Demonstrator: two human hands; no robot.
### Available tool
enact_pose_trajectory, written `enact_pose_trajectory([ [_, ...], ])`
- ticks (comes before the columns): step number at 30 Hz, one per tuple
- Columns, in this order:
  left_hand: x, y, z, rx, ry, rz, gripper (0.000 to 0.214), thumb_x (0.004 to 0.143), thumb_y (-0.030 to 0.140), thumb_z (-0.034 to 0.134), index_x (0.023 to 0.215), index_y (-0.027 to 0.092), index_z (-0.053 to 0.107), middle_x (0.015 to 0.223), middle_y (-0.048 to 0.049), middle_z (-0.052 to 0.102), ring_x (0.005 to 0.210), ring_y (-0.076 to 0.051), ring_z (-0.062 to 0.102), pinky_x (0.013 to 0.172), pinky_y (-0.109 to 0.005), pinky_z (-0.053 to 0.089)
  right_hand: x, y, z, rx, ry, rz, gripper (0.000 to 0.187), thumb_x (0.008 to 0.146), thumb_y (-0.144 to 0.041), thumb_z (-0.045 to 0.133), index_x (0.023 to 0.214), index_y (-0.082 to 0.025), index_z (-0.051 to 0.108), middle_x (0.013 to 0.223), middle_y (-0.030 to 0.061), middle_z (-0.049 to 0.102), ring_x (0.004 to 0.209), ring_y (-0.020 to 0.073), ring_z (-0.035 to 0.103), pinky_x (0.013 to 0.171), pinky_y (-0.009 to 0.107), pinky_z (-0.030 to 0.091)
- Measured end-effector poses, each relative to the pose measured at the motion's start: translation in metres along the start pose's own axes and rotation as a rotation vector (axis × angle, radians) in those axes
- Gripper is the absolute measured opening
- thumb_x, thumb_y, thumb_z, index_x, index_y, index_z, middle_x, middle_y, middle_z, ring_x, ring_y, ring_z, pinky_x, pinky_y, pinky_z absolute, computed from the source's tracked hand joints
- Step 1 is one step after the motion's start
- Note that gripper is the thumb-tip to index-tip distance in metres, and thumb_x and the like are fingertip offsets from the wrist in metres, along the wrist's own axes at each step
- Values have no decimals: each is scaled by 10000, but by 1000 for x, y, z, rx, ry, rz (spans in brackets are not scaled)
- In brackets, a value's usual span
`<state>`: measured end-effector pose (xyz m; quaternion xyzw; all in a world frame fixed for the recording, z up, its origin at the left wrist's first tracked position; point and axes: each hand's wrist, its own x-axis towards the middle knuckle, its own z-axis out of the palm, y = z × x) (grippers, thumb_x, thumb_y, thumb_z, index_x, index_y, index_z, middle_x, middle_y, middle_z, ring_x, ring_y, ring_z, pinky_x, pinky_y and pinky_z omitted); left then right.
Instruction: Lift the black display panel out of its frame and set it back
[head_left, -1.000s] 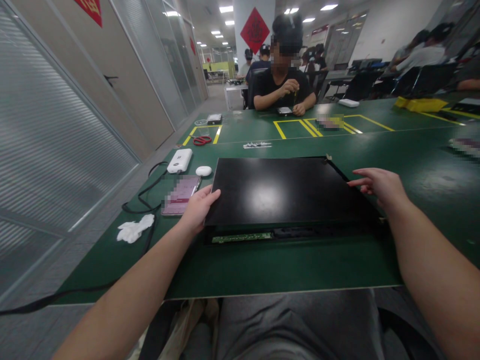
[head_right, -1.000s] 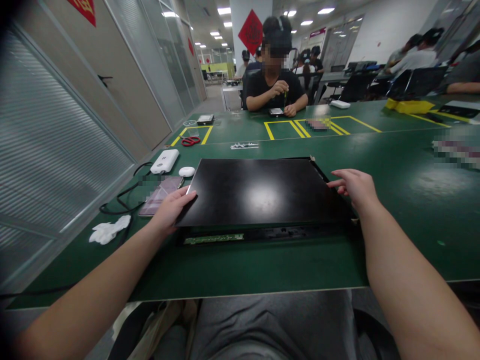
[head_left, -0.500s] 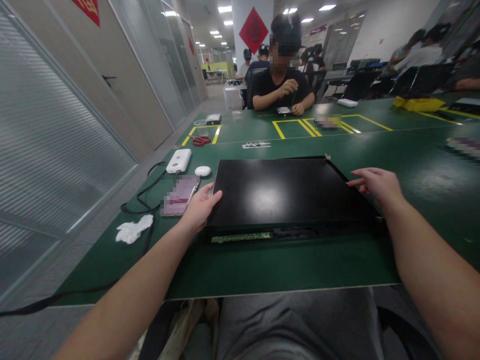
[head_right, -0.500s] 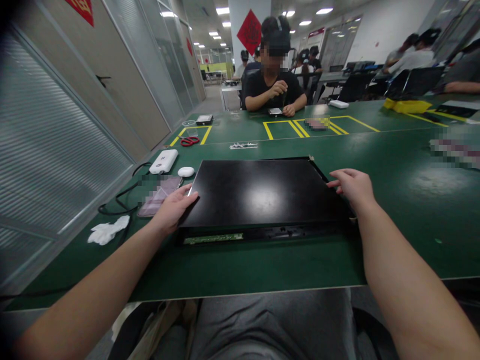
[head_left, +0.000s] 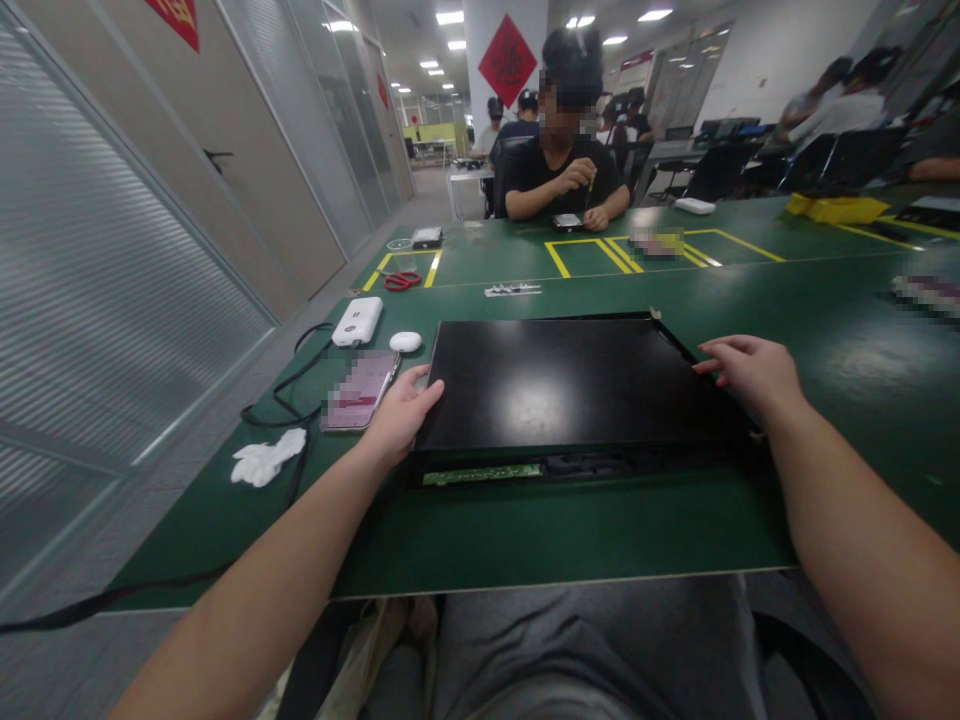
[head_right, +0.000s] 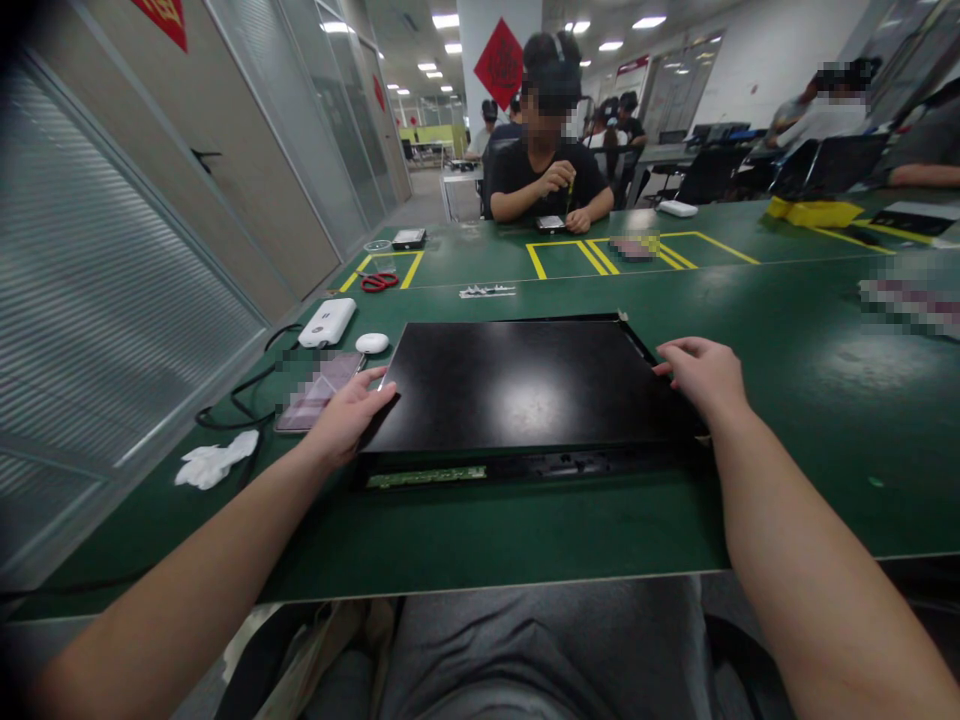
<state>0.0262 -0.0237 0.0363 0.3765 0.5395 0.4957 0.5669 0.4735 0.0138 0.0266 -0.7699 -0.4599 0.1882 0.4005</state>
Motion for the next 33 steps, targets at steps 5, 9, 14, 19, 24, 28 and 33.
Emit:
enact_pose_trajectory([
  [5, -1, 3, 2, -25, 17, -7, 523, 866, 132, 641, 1375, 145, 523, 921, -87, 785, 810, -226, 752, 675, -294, 588, -5, -6, 1, -56, 24, 5, 222, 769, -348, 645, 898, -199, 747, 715, 42, 736, 519, 111, 550, 573, 254, 462],
  [9, -2, 6, 2, -28, 9, -8, 542, 850, 85, 590, 1387, 147, 542, 963, -83, 786, 835, -220, 748, 679, -289, 582, -3, -3, 2, -66, 24, -1, 236, 767, -347, 649, 925, -205, 752, 725, 31, 739, 520, 105, 559, 590, 251, 467],
  [14, -3, 3, 1, -7, -23, 7, 591, 852, 87, 589, 1432, 140, 495, 961, -84, 784, 798, -209, 743, 641, -272, 564, -4, -4, 2, -68, 34, -4, 238, 766, -339, 651, 927, -200, 756, 721, 32, 739, 513, 107, 562, 584, 252, 466],
  [19, -3, 2, 3, 11, 6, -4, 623, 863, 107, 600, 1461, 144, 428, 900, -70, 780, 776, -217, 742, 642, -281, 561, -9, -10, 1, -90, 32, -6, 221, 771, -314, 638, 924, -204, 754, 729, 21, 741, 497, 103, 562, 587, 258, 467],
  [24, -1, 2, 3, 28, 49, -18, 527, 882, 136, 616, 1386, 153, 461, 846, -54, 761, 733, -207, 731, 600, -268, 536, -8, -8, 0, -150, 14, -26, 213, 772, -305, 641, 927, -211, 753, 728, 16, 743, 488, 108, 575, 614, 275, 487],
  [28, -1, 1, 2, 46, 44, -8, 472, 848, 175, 680, 1284, 179, 499, 825, -36, 750, 708, -207, 722, 610, -279, 535, -6, -8, -1, -184, 4, -32, 214, 777, -308, 637, 926, -213, 757, 739, 18, 750, 472, 115, 571, 617, 293, 502],
  [33, -1, 1, 2, 77, 45, 6, 406, 865, 175, 632, 1248, 192, 497, 790, -22, 736, 674, -203, 711, 587, -276, 522, -9, -13, -3, -245, -16, -49, 219, 783, -283, 625, 935, -229, 773, 727, 1, 747, 458, 121, 571, 625, 305, 515],
])
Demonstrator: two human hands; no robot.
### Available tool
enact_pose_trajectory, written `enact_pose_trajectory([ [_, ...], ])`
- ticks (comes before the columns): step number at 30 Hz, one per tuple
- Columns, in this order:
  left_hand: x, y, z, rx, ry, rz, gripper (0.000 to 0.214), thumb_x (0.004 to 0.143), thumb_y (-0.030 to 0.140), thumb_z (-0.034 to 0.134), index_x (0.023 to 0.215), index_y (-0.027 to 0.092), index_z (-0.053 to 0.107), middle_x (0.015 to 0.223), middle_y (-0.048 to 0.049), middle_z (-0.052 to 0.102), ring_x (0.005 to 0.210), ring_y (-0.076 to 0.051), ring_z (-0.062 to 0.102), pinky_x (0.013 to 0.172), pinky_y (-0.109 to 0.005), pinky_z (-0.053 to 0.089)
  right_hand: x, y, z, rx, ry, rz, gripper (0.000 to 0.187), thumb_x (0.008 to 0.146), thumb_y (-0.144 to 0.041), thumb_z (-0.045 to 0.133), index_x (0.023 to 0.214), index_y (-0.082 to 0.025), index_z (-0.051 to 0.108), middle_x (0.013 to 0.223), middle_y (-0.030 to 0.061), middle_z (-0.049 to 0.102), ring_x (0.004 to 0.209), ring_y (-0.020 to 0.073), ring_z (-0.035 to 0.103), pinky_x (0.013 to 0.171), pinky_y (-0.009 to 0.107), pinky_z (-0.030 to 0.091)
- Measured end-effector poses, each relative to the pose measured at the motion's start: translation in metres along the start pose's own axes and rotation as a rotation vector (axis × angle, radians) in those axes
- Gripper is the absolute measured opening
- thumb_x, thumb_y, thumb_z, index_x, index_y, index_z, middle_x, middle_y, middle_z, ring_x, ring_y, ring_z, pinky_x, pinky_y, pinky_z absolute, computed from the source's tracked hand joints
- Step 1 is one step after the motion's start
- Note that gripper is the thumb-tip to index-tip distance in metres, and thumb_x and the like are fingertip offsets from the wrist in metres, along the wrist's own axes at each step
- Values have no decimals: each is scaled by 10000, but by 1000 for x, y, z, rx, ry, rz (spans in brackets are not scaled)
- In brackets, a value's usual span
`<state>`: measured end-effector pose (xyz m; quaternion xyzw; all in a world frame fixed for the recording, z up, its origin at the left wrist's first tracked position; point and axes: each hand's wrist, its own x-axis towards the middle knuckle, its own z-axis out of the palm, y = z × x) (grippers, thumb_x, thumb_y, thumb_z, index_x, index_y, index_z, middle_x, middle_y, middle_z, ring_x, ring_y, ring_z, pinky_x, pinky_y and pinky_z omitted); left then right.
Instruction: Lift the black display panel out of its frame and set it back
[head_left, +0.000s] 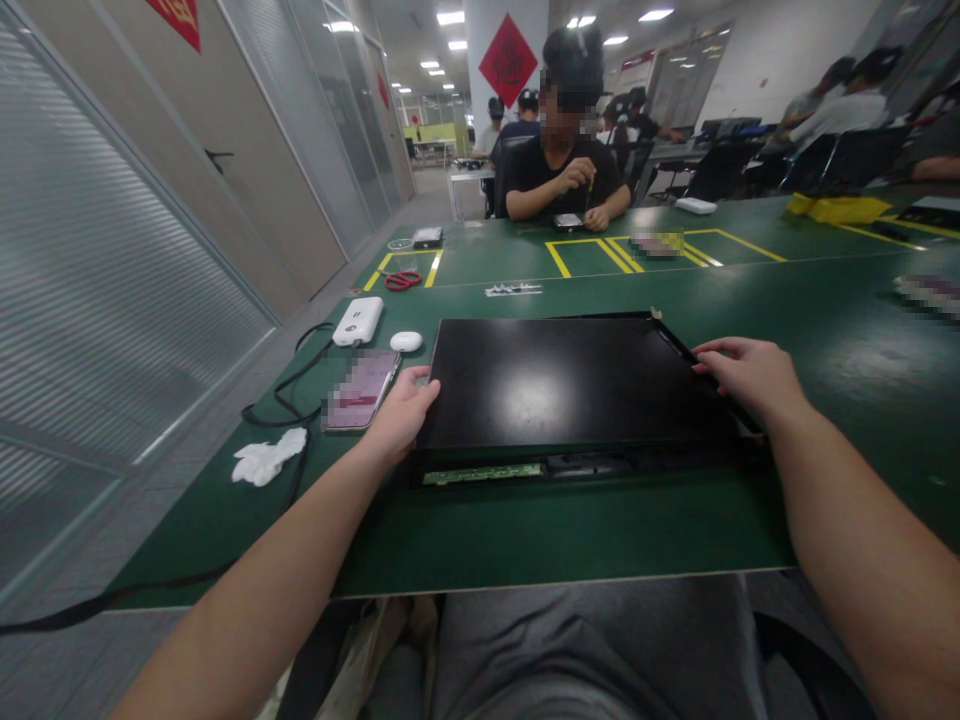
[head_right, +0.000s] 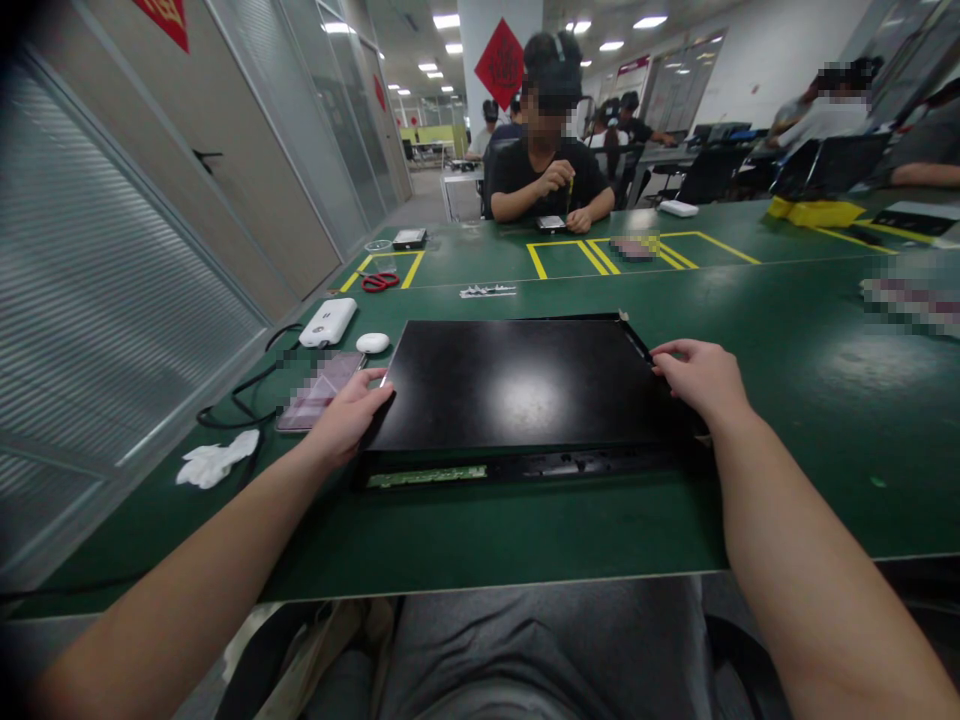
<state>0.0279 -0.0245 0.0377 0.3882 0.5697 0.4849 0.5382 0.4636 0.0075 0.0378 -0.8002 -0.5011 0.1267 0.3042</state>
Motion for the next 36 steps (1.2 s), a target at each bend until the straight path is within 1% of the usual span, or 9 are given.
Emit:
enact_pose_trajectory([
  [3, 1, -2, 0, 14, 4, 13, 383, 878, 172, 589, 1249, 193, 493, 773, -16, 729, 656, -198, 704, 566, -266, 510, -1, -2, -1, -47, -7, -22, 214, 789, -283, 628, 934, -231, 777, 731, -5, 747, 464, 123, 579, 652, 315, 514],
  [6, 2, -4, 1, 20, -2, 17, 419, 846, 181, 607, 1253, 191, 511, 796, -22, 733, 666, -201, 703, 578, -269, 514, 0, -1, -2, -73, -20, -23, 221, 797, -282, 624, 945, -231, 781, 747, -5, 751, 462, 124, 582, 658, 324, 513],
  [9, 2, -4, 1, 28, 3, 14, 454, 818, 177, 601, 1265, 191, 526, 806, -24, 732, 664, -206, 701, 585, -278, 520, 1, 0, -2, -54, -26, 0, 229, 793, -283, 624, 951, -232, 782, 757, -1, 755, 454, 122, 578, 630, 318, 519],
  [15, 0, -1, 3, 57, 23, 5, 468, 847, 138, 534, 1312, 182, 505, 750, -15, 721, 629, -209, 692, 552, -276, 509, 1, 1, -3, -15, -24, 17, 238, 777, -272, 627, 952, -230, 782, 771, 6, 759, 434, 107, 555, 556, 291, 512],
  [18, 0, -1, 3, 69, 7, 4, 470, 859, 138, 532, 1326, 178, 488, 735, -11, 717, 612, -205, 689, 549, -275, 509, 1, 1, -3, -14, -29, 19, 248, 784, -268, 624, 968, -227, 784, 780, 6, 761, 427, 98, 543, 571, 290, 514],
  [23, 0, -2, 2, 59, -8, 21, 430, 861, 139, 540, 1286, 182, 493, 711, 0, 710, 611, -201, 693, 544, -268, 508, -1, -1, -2, -5, -11, 6, 236, 776, -269, 629, 948, -231, 786, 782, 9, 763, 452, 117, 568, 615, 314, 528],
  [27, 0, -2, 1, 43, -4, 23, 420, 841, 149, 566, 1256, 189, 512, 709, 2, 713, 632, -205, 701, 555, -271, 514, -4, -4, -3, 9, -12, 31, 232, 779, -253, 631, 948, -224, 788, 769, 4, 755, 447, 102, 555, 643, 303, 530],
  [31, 1, -3, 0, 35, -4, 33, 421, 830, 152, 580, 1245, 187, 521, 735, -8, 723, 657, -211, 708, 576, -283, 528, -5, -5, -4, 31, -14, 23, 251, 771, -251, 624, 959, -216, 787, 780, 17, 758, 456, 106, 561, 632, 300, 533],
  [36, 0, -1, 2, 62, 8, 14, 403, 846, 144, 551, 1246, 178, 514, 731, -4, 722, 655, -204, 707, 567, -273, 519, -1, -2, -2, -1, -9, 8, 281, 761, -276, 598, 959, -212, 787, 784, 25, 759, 455, 121, 569, 656, 331, 542],
])
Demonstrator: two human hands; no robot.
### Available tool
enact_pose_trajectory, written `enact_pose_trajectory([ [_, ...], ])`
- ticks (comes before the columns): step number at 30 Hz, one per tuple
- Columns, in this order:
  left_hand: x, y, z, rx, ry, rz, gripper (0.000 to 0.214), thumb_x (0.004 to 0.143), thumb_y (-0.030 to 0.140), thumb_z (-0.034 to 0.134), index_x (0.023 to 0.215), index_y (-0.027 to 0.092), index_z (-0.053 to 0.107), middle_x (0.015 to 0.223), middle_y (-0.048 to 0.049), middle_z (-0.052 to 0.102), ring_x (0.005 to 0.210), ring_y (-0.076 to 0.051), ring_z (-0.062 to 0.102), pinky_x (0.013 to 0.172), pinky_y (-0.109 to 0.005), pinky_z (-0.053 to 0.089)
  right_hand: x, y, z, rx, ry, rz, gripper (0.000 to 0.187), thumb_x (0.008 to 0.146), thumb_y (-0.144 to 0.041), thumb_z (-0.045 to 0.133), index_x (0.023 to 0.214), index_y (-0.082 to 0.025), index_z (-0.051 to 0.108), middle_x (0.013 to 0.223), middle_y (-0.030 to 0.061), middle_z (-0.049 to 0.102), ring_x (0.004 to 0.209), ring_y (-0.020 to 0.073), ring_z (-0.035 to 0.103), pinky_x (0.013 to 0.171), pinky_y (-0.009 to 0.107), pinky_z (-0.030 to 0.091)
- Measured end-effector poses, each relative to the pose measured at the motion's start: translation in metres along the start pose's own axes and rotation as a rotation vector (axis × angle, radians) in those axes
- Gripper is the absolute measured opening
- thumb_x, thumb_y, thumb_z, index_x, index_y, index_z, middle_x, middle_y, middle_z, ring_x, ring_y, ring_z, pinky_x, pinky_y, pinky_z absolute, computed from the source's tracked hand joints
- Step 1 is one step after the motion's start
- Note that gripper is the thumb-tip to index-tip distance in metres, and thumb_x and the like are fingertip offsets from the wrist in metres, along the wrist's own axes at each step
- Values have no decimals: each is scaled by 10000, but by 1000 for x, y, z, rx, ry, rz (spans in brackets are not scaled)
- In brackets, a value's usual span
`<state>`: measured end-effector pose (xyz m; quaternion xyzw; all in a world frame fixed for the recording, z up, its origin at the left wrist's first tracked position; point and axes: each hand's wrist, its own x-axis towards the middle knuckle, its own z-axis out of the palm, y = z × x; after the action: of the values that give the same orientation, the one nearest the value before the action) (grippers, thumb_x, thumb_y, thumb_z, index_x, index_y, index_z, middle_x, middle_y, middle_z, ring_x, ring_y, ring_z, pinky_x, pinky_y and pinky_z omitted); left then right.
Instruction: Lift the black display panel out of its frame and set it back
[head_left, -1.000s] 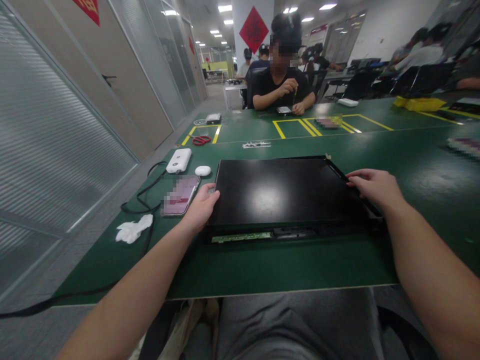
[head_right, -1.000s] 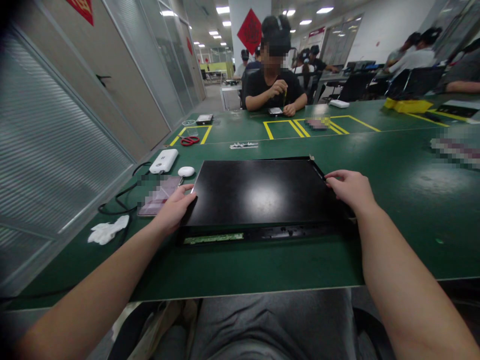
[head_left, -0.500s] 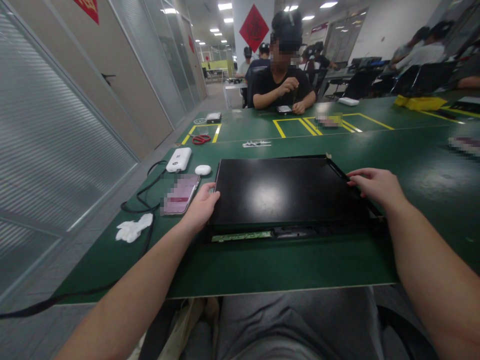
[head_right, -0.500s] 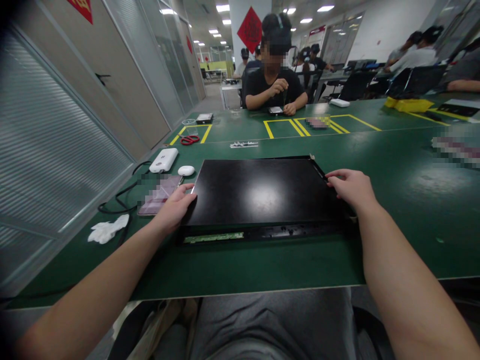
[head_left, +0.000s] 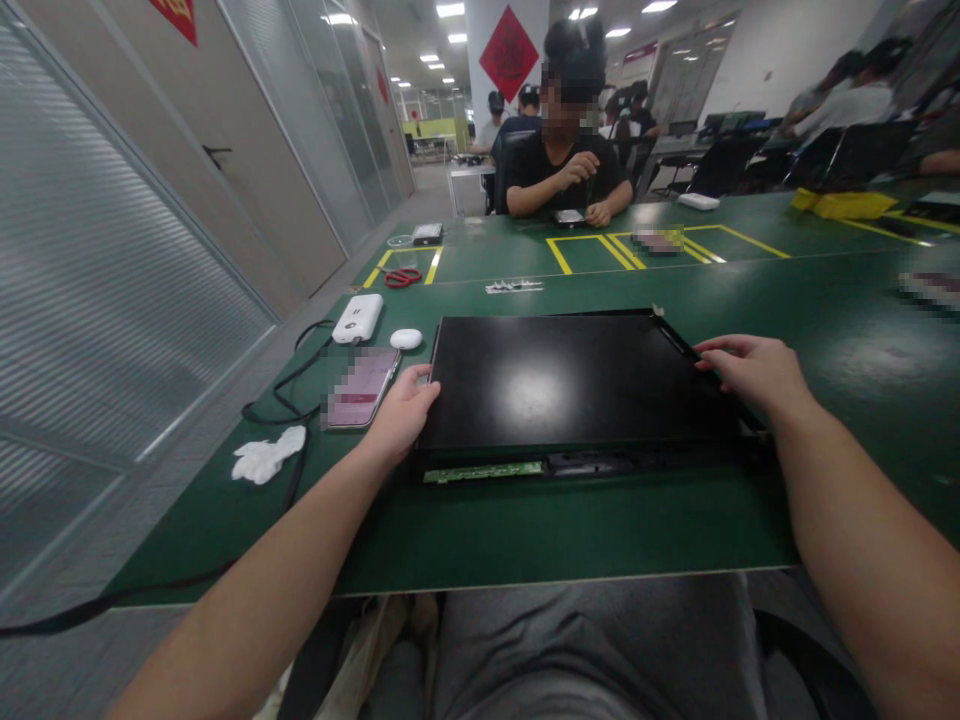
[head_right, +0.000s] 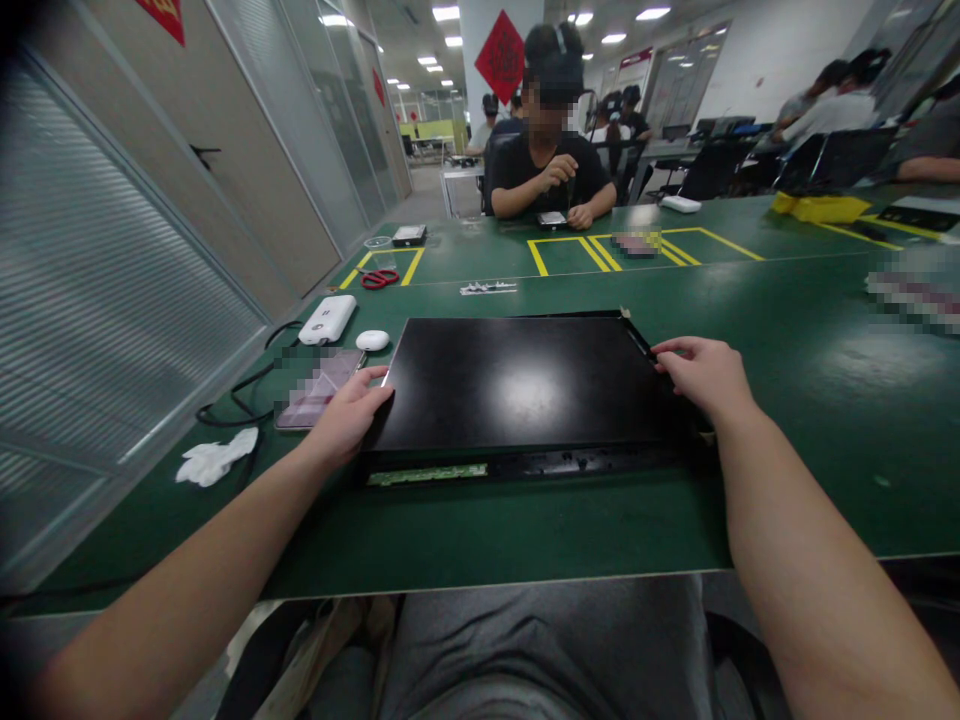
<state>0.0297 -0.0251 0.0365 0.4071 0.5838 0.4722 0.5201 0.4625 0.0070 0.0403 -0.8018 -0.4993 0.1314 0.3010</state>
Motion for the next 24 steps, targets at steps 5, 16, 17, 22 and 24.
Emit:
enact_pose_trajectory([
  [5, -1, 2, 2, -1, -3, 0, 396, 864, 145, 528, 1258, 172, 505, 722, 0, 715, 656, -194, 706, 554, -260, 508, 4, 5, 2, -36, 2, -54, 305, 753, -285, 573, 956, -222, 793, 817, 23, 769, 474, 131, 585, 702, 347, 546],
  [16, 2, -4, 0, -18, 5, 25, 497, 841, 172, 569, 1331, 149, 490, 806, -38, 745, 715, -217, 721, 614, -293, 540, 8, 11, 3, -168, -11, -131, 320, 765, -321, 574, 970, -255, 811, 819, 17, 755, 606, 168, 625, 754, 358, 517],
  [17, 2, -5, -1, -16, 3, 28, 505, 840, 178, 576, 1336, 148, 490, 812, -40, 746, 723, -220, 723, 624, -298, 544, 9, 11, 3, -179, -11, -131, 319, 764, -326, 578, 970, -259, 813, 808, 19, 750, 624, 175, 629, 753, 357, 514],
  [22, 4, -6, -3, -11, 2, 34, 534, 843, 177, 578, 1368, 139, 484, 837, -51, 749, 740, -220, 723, 631, -296, 544, 10, 12, 4, -243, 10, -175, 297, 760, -344, 596, 943, -282, 822, 813, 23, 749, 748, 214, 656, 772, 355, 509],
  [24, 4, -7, -3, -15, 5, 37, 536, 843, 178, 581, 1369, 136, 488, 845, -54, 749, 743, -218, 722, 632, -294, 543, 10, 12, 3, -262, 22, -196, 295, 762, -346, 595, 937, -287, 824, 841, 24, 757, 809, 227, 665, 786, 354, 507],
])
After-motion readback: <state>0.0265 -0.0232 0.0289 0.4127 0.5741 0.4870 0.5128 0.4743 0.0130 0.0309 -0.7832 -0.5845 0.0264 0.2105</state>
